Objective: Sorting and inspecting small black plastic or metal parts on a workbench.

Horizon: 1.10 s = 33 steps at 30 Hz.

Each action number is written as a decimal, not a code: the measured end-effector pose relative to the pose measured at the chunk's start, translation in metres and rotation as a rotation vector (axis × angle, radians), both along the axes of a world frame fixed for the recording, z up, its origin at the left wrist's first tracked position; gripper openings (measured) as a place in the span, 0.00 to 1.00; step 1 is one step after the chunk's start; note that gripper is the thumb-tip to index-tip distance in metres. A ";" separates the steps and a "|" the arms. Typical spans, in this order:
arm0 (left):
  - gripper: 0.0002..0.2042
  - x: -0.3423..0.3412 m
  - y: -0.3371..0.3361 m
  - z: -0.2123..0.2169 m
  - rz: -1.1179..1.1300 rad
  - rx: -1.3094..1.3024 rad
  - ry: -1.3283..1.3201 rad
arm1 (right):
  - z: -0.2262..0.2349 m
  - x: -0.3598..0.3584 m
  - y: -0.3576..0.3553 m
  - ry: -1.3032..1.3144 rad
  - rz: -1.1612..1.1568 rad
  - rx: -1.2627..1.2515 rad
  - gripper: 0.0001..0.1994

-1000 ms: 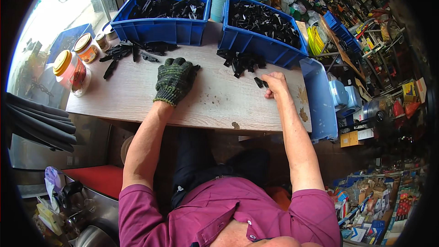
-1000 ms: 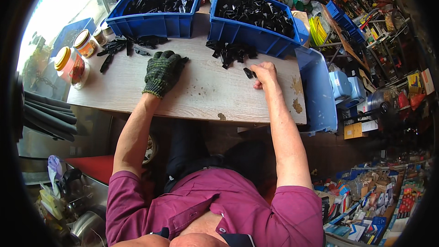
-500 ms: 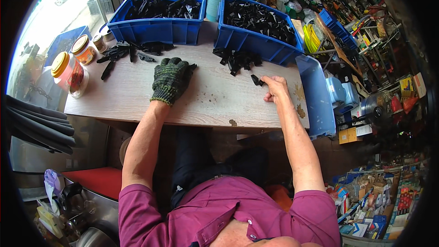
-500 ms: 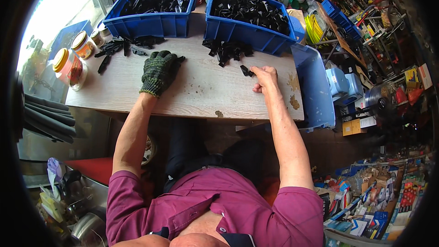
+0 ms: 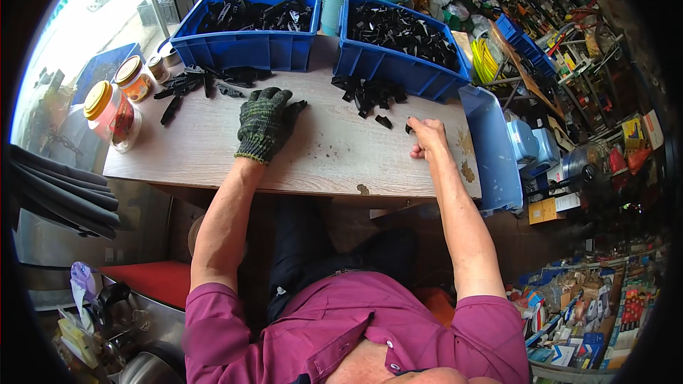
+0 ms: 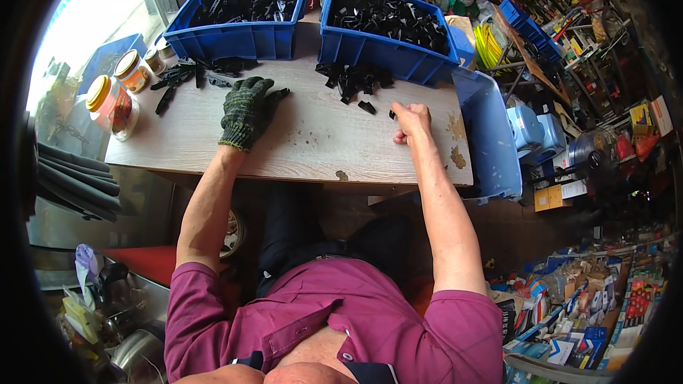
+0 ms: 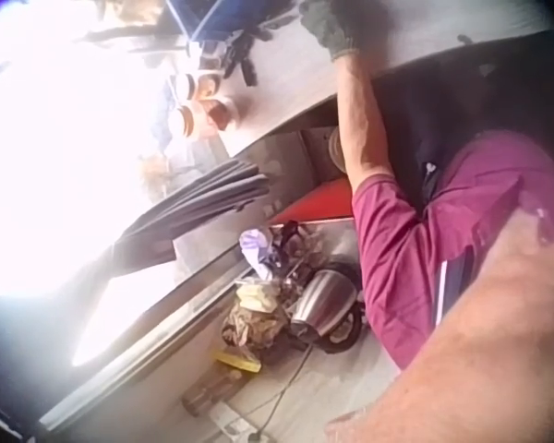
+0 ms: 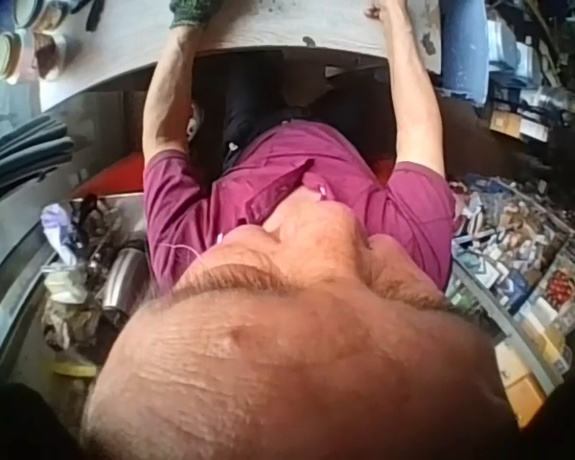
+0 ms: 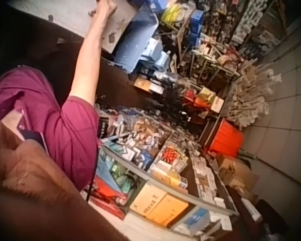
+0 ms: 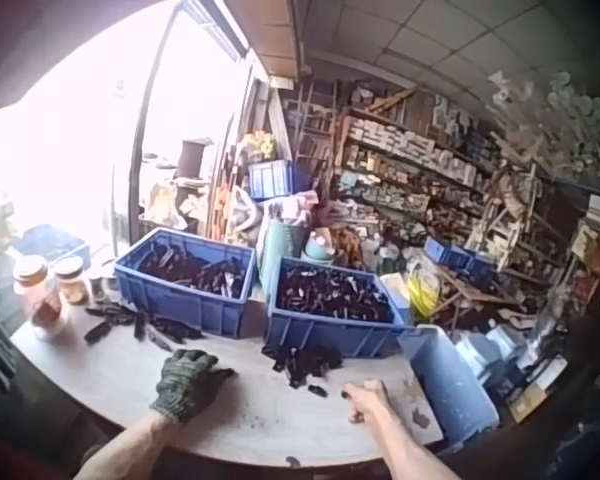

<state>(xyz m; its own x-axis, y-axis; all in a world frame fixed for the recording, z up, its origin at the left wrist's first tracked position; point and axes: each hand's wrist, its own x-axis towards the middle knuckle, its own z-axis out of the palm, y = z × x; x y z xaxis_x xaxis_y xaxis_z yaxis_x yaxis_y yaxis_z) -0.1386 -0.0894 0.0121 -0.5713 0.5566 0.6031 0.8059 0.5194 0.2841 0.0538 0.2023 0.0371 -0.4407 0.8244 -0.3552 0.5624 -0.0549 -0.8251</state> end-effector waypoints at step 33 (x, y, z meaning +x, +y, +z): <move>0.11 0.023 0.000 0.004 0.202 -0.202 -0.205 | -0.011 0.002 -0.126 0.562 0.211 -0.316 0.15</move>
